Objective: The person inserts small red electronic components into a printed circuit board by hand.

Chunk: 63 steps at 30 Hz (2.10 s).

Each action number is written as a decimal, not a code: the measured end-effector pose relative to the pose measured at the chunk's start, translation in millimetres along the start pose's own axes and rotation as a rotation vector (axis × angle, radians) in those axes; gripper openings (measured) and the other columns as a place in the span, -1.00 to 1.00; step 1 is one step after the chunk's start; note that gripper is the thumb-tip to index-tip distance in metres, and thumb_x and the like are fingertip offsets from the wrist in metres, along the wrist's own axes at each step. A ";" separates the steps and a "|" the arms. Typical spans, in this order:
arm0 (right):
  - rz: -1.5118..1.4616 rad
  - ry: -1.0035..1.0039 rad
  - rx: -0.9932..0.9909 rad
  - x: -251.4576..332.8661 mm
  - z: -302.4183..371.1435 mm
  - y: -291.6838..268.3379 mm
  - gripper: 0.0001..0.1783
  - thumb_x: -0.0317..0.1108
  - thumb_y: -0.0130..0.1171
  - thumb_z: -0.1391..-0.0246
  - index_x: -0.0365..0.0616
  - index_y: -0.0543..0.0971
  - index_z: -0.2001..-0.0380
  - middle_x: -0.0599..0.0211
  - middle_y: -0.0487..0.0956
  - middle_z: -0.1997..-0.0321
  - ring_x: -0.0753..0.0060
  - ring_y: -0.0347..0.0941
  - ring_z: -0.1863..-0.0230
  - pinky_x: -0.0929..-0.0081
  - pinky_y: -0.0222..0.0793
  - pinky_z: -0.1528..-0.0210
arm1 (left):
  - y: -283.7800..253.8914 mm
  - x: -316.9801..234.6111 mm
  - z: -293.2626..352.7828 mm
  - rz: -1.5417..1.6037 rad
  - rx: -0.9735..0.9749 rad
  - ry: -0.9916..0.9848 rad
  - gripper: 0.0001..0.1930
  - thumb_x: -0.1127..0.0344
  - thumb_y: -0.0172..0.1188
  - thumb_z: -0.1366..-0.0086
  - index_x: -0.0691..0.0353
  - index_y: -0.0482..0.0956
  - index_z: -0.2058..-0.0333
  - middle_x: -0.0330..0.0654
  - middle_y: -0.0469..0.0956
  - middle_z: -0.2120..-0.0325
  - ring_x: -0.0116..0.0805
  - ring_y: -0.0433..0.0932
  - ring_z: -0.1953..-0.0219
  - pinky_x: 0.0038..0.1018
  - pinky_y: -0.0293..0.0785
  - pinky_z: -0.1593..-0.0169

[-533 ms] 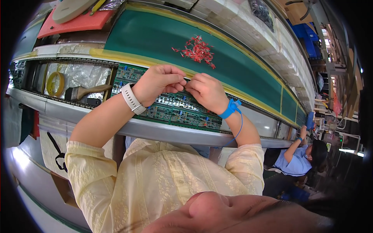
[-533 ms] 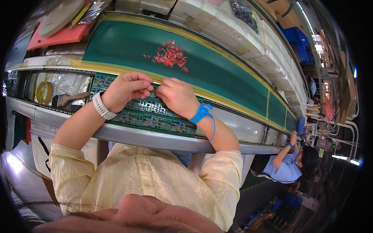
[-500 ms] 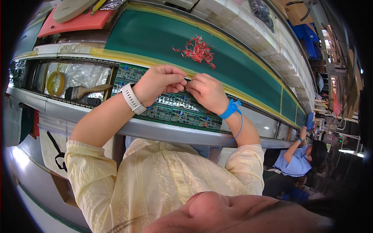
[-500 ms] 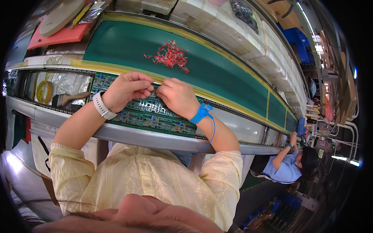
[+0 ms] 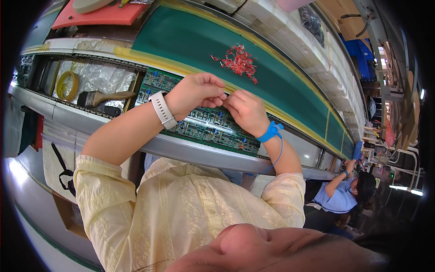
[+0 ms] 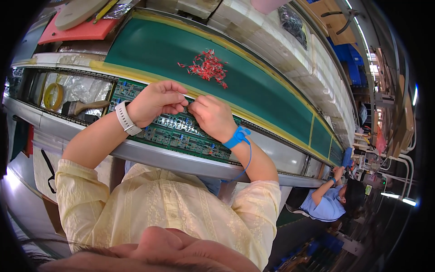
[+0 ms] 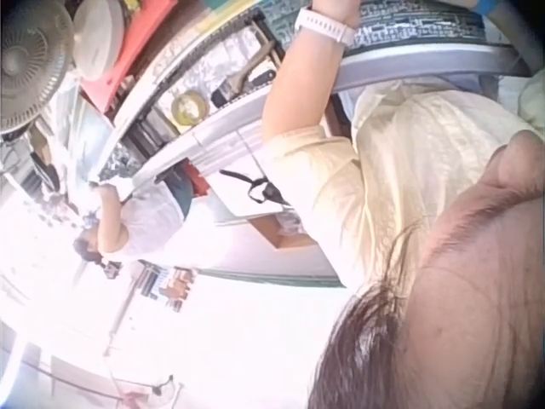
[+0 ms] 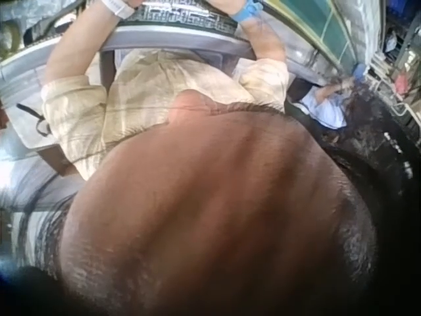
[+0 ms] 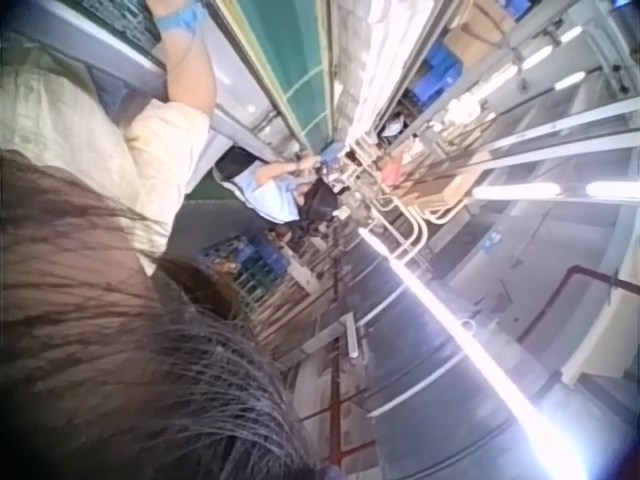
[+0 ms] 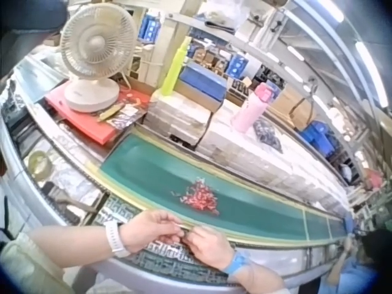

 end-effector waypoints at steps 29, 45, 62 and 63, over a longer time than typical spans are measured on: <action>0.101 -0.087 0.051 9.3 1.8 -0.7 -0.84 -0.52 0.22 0.31 -0.10 0.57 0.51 0.41 0.47 0.50 0.38 0.41 0.48 0.46 0.37 0.46 | 0.3 0.2 0.3 -0.027 -0.008 0.012 -0.82 0.43 0.05 -0.21 0.33 0.47 0.21 -0.20 0.52 0.40 -0.57 0.47 0.42 -0.66 0.45 0.31; -0.524 0.227 -0.003 -14.6 -1.8 -18.3 -0.87 -0.47 0.15 0.07 -0.17 0.58 0.37 0.31 0.49 0.40 0.36 0.44 0.42 0.53 0.35 0.38 | 26.5 10.6 8.6 -0.214 0.237 -0.081 -0.37 0.51 0.07 -0.16 0.35 -0.02 -0.17 -0.13 0.50 0.40 -0.49 0.49 0.44 -0.62 0.48 0.34; -0.547 0.263 0.076 -28.7 0.2 -17.3 -0.92 -0.50 0.18 0.11 -0.17 0.53 0.45 0.32 0.46 0.43 0.40 0.42 0.42 0.53 0.35 0.35 | 8.6 7.0 1.9 -0.193 0.097 -0.104 -0.53 0.42 0.06 -0.18 0.36 0.19 -0.05 -0.19 0.50 0.42 -0.57 0.44 0.49 -0.64 0.44 0.37; -0.454 0.184 0.081 -24.4 -0.9 -18.8 -0.93 -0.48 0.17 0.12 -0.16 0.53 0.46 0.32 0.45 0.43 0.35 0.42 0.41 0.51 0.35 0.35 | 8.0 7.8 1.6 -0.192 0.096 -0.104 -0.53 0.42 0.06 -0.18 0.36 0.19 -0.05 -0.19 0.50 0.42 -0.57 0.44 0.49 -0.64 0.44 0.37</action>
Point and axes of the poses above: each hand's wrist, its own z-axis away from the middle knuckle, its own y-axis out of the palm, x = y × z, the point moved 8 cm from there along -z, towards the middle knuckle
